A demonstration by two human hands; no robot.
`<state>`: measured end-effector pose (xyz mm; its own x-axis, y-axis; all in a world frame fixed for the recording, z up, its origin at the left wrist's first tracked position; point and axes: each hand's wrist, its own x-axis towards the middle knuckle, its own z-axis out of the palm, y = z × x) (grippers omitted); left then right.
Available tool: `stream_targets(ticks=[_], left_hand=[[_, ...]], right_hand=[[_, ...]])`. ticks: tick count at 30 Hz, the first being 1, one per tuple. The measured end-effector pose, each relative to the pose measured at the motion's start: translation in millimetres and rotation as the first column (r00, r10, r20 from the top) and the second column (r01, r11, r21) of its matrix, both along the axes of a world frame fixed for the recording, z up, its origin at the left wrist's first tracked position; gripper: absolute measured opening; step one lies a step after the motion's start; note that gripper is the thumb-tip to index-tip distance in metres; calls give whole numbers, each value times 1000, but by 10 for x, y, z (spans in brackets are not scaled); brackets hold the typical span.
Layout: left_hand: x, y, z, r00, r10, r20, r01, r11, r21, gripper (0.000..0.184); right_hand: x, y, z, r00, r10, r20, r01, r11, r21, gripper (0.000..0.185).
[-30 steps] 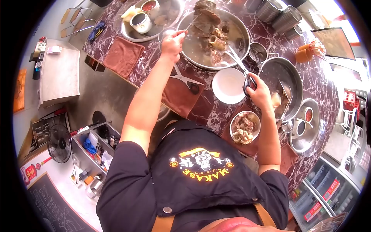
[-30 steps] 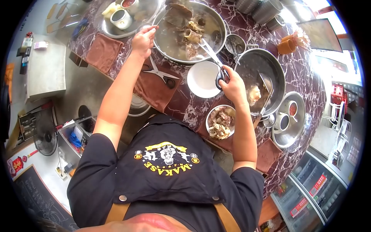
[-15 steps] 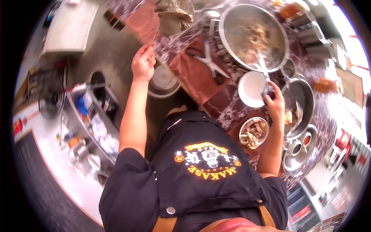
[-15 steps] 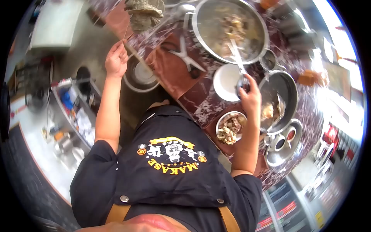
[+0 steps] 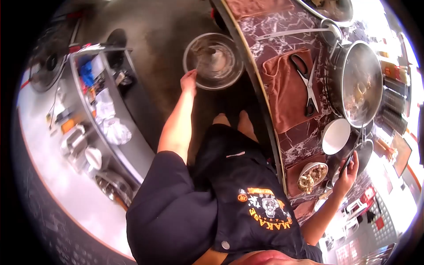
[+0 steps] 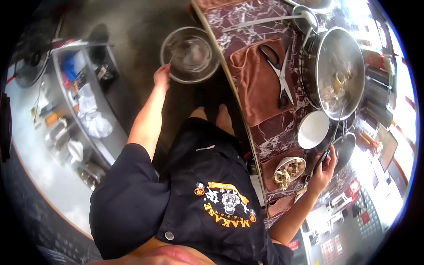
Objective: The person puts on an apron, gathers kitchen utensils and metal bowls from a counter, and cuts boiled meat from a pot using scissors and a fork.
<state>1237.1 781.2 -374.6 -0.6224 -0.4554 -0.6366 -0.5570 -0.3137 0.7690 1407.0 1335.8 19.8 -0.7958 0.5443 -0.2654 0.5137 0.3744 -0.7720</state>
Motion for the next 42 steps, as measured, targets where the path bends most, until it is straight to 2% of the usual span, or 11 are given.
stream_targets(ticks=[4, 6, 10, 14, 17, 18, 20, 22, 28, 38, 42], left_hand=[[-452, 60, -711, 986, -136, 99, 120, 981, 153, 15], [-608, 113, -712, 975, -152, 162, 156, 988, -15, 18], [-897, 31, -87, 968, -79, 237, 171, 900, -400, 25], [-288, -171, 541, 990, -74, 116, 125, 835, -535, 23], [532, -592, 357, 993, -65, 98, 85, 972, -221, 21], [812, -600, 427, 974, -99, 206, 154, 950, -272, 19], [1435, -548, 672, 917, -5, 398, 83, 980, -180, 23], [2124, -483, 792, 904, 41, 426, 41, 983, -180, 19], [2789, -447, 1277, 850, 89, 519, 33, 975, -221, 21], [540, 126, 1748, 991, -104, 86, 119, 972, -201, 18], [-5, 834, 2082, 987, -154, -41, 141, 963, -228, 14]], right_hand=[[240, -201, -66, 996, -86, 20, 87, 995, -42, 54], [262, -356, -23, 990, -130, 51, 132, 990, -42, 54], [419, -203, -30, 994, -85, -70, 69, 976, -208, 55], [340, -83, -46, 989, -112, -96, 92, 977, -195, 57], [200, 152, -40, 984, -40, -173, -1, 973, -230, 60], [105, 143, 73, 985, -7, -171, -11, 994, -108, 60], [93, 414, -58, 972, -91, -215, 46, 978, -205, 58], [38, 726, -140, 967, -5, -254, 38, 992, 124, 55], [-97, 1371, -22, 997, 42, 63, -64, 906, 418, 53], [-662, 1579, 503, 766, 41, 642, -478, 704, 526, 33], [-1440, 1764, 519, 626, 43, 778, -565, 713, 415, 46]])
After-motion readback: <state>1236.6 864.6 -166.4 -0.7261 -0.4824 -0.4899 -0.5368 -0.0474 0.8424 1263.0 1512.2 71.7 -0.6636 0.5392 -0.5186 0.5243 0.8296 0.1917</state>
